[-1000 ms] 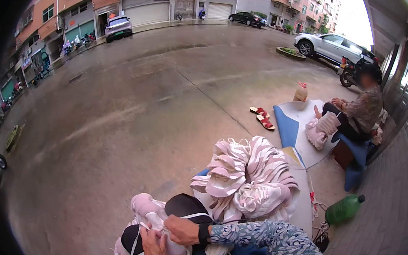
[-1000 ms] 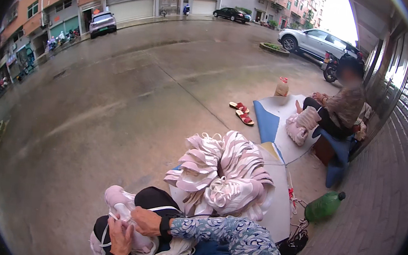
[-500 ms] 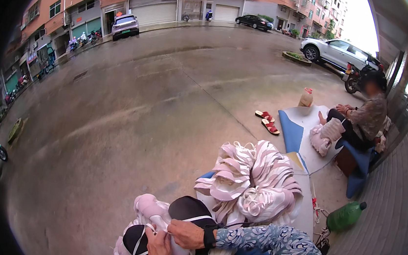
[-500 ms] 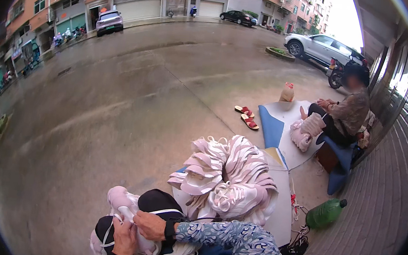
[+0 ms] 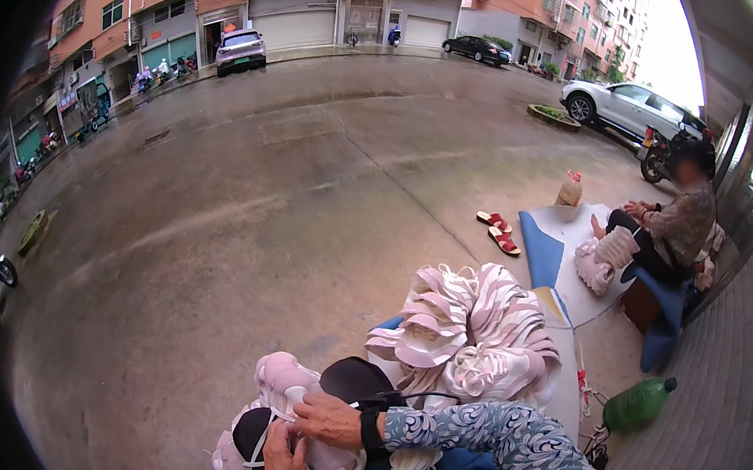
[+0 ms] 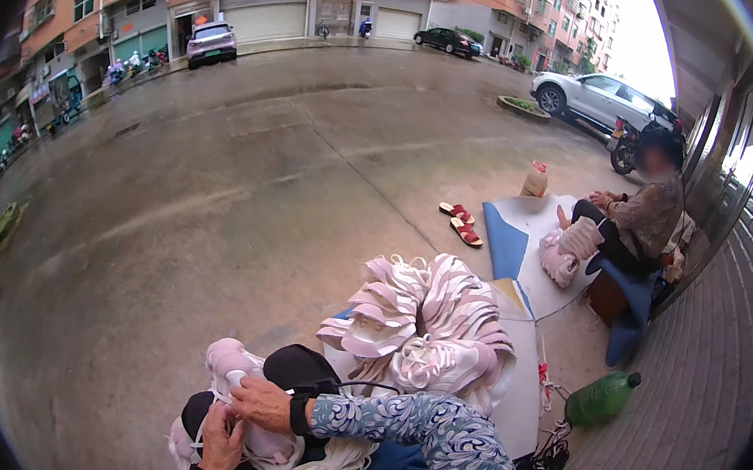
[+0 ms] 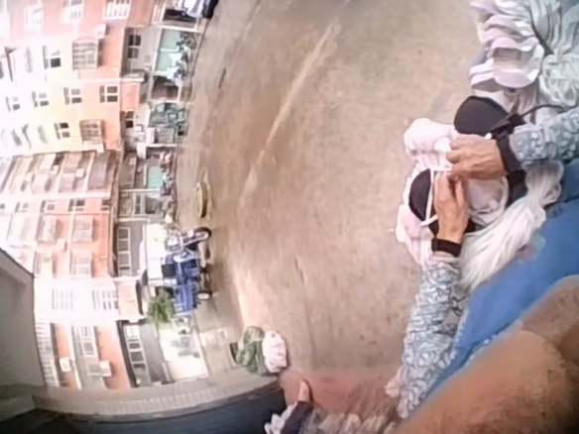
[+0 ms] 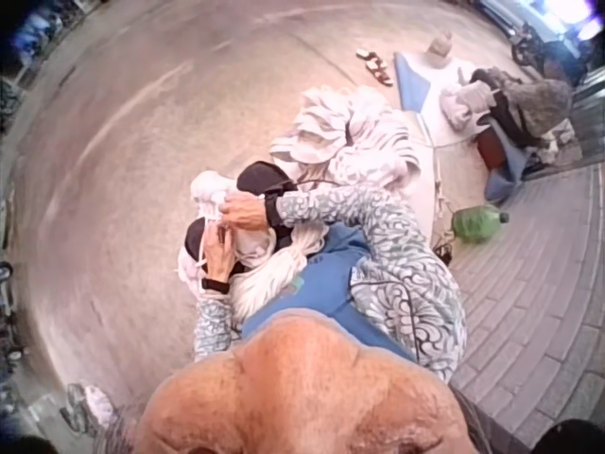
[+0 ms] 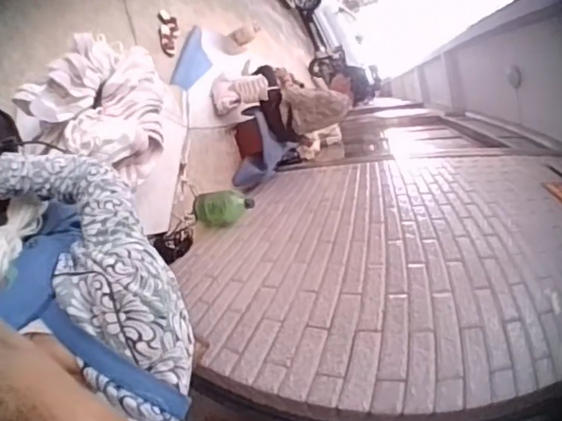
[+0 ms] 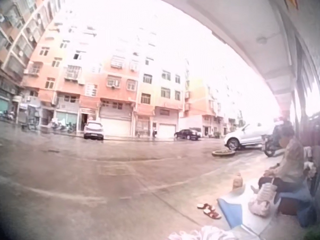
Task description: Lacing white and pink sneakers by hand.
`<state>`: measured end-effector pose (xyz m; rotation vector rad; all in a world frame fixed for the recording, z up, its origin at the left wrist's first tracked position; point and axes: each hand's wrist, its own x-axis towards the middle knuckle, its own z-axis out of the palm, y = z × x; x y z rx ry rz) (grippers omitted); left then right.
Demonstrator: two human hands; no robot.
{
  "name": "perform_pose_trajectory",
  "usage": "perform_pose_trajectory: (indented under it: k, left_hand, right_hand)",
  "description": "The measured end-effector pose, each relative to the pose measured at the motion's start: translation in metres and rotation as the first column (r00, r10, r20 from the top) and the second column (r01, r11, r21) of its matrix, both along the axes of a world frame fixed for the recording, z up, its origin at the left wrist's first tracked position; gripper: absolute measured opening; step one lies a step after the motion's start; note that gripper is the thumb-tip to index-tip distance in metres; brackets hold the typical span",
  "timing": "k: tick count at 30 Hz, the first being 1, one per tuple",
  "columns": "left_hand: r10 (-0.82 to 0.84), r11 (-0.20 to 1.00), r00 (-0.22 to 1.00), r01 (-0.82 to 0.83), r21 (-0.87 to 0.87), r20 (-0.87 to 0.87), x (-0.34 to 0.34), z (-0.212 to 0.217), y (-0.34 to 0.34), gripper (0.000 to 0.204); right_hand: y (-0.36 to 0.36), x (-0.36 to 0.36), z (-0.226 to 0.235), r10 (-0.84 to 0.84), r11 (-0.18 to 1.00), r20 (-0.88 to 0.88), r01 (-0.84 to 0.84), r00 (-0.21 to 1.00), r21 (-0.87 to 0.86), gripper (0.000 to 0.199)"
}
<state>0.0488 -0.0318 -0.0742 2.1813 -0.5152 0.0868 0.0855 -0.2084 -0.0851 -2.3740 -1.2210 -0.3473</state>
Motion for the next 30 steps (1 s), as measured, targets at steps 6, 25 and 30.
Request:
perform_pose_trajectory:
  k: [6,25,30]
  left_hand:
    - [-0.101,0.994,0.994,0.099,-0.054,-0.044,0.007,-0.013,0.017,0.031]
    - [0.031,0.984,0.999,-0.034,-0.176,-0.022,0.015,-0.011,0.024,0.018]
    - [0.089,0.952,0.943,-0.175,-0.251,-0.322,0.009,-0.016,0.031,0.015]
  right_hand:
    - [0.024,-0.052,0.062,0.476,0.832,-0.47,-0.207,0.744,0.515,0.017]
    - [-0.058,-0.029,0.07,0.05,0.98,-0.768,0.118,0.639,0.162,0.014]
    - [-0.007,-0.04,0.041,0.089,0.993,-0.687,-0.009,0.721,0.119,0.014]
